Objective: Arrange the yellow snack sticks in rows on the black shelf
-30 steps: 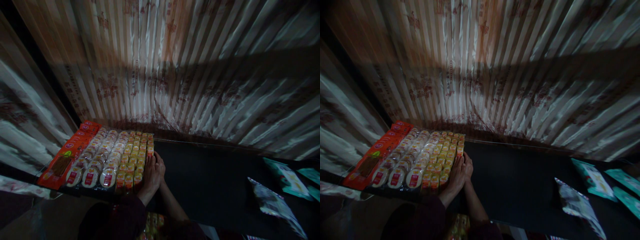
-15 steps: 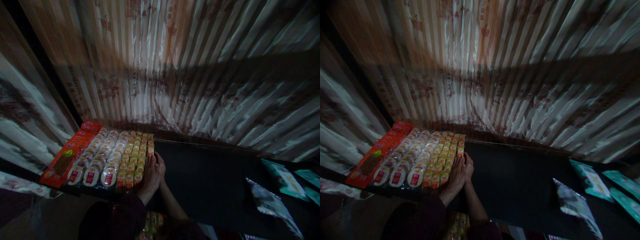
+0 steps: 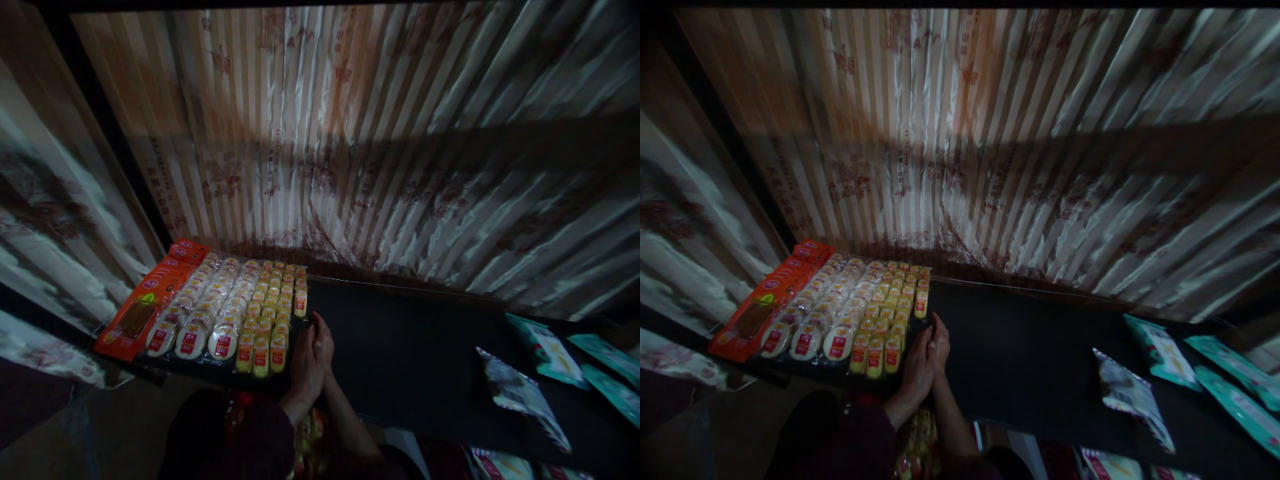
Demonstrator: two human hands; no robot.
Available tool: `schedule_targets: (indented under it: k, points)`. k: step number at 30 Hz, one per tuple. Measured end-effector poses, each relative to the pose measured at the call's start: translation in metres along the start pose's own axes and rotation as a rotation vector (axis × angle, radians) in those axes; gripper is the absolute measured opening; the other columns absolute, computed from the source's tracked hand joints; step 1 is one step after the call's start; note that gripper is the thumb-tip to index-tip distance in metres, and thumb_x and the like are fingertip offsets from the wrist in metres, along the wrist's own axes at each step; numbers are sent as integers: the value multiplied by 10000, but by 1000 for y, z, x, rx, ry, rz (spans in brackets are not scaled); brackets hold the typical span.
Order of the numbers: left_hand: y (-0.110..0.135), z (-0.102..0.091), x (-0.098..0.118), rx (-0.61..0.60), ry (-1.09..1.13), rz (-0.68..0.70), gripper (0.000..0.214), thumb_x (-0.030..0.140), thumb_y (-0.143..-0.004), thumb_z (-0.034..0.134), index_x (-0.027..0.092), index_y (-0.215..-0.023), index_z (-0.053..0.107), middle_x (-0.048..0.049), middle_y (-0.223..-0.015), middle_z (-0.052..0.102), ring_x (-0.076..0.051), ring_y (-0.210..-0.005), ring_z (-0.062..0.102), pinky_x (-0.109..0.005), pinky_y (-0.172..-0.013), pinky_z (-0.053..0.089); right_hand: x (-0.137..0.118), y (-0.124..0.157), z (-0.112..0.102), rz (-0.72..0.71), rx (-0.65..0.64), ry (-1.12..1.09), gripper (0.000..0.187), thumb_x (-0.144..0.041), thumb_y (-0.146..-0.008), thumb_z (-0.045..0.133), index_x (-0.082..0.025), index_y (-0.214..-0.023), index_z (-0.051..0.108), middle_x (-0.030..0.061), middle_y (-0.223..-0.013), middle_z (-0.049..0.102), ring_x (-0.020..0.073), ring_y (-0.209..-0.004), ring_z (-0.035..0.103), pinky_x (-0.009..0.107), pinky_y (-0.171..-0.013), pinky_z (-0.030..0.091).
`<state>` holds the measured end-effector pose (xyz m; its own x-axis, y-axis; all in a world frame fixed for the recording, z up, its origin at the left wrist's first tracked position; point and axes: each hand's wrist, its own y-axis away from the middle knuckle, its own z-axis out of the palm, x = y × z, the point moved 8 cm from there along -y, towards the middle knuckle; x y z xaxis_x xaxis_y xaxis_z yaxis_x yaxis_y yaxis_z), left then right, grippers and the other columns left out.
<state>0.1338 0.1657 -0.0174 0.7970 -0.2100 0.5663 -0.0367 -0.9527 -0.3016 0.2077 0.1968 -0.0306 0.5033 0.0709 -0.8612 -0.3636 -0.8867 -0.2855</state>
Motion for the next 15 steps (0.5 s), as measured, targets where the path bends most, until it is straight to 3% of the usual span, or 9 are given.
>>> schedule_targets:
  k: [4, 10, 12, 15]
  points:
    - [31, -17, -12, -107, 241, -164, 484, 251, -898, 308, 185, -1335, 505, -107, -1335, 557, -221, -1249, 493, -362, -1052, 404, -3, 23, -13, 2, -21, 2, 493, -291, -735, 413, -142, -1163, 605, 133, -1130, 663, 247, -1041, 609, 430, -940, 479]
    - [76, -46, -5, -256, 421, -257, 514, 365, -882, 370, 153, -1328, 512, -108, -1397, 496, -228, -1311, 421, -349, -1116, 304, -12, 70, -29, 40, -54, -81, 498, -309, -714, 433, -152, -1138, 641, 124, -1170, 661, 246, -1091, 601, 423, -987, 453]
    - [91, -59, -6, -298, 615, -365, 539, 401, -842, 447, 136, -1303, 536, -122, -1416, 469, -252, -1341, 376, -358, -1140, 253, -23, 84, -36, 101, -57, -134, 485, -325, -698, 458, -173, -1111, 661, 110, -1161, 670, 249, -1086, 607, 424, -994, 447]
    - [108, -91, -9, -341, 810, -431, 509, 475, -842, 434, 168, -1210, 604, -105, -1282, 597, -247, -1234, 500, -345, -1068, 361, -58, 111, -59, 286, -124, -298, 413, -386, -678, 548, -177, -994, 712, 121, -1056, 713, 288, -1031, 638, 435, -937, 486]
